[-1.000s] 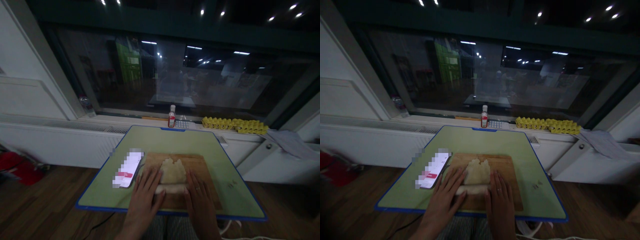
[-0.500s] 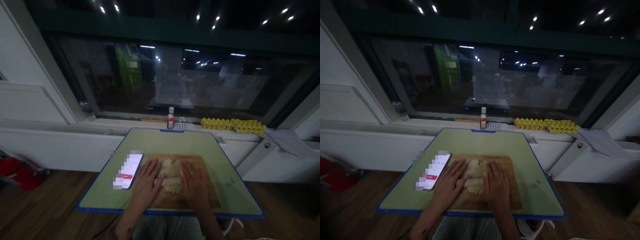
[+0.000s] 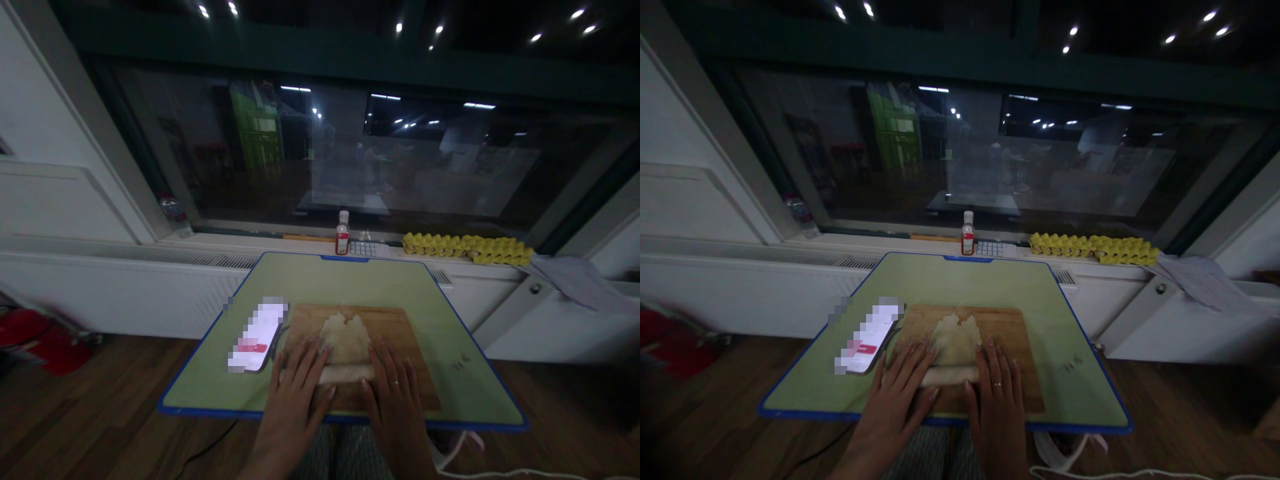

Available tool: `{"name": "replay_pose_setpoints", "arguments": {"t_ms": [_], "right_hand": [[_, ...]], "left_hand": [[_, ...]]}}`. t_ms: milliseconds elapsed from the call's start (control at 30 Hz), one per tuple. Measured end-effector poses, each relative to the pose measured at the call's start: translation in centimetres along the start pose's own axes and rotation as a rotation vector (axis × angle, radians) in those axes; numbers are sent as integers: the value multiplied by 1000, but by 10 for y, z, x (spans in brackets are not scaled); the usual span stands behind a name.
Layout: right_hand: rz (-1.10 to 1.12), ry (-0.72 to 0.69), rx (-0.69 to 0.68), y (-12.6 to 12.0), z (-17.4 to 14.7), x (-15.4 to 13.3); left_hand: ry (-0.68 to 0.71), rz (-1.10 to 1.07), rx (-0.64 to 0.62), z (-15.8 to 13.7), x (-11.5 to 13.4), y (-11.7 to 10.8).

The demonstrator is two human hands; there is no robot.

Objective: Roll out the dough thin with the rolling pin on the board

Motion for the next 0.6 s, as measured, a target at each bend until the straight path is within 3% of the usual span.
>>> {"name": "replay_pose_setpoints", "arguments": {"t_ms": [300, 600], "right_hand": [[10, -22, 56, -1, 1, -14], [33, -36, 14, 1, 0, -25]], "left_hand": [[-2, 27, 24, 6, 10, 2], [31, -21, -19, 8, 31, 8]]}}
Point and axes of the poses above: each hand's wrist, its own z-axis towards the middle knuckle, its own y-axis out of the palm, x = y × z, the point moved 4 cm from there along z, towards the middle knuckle
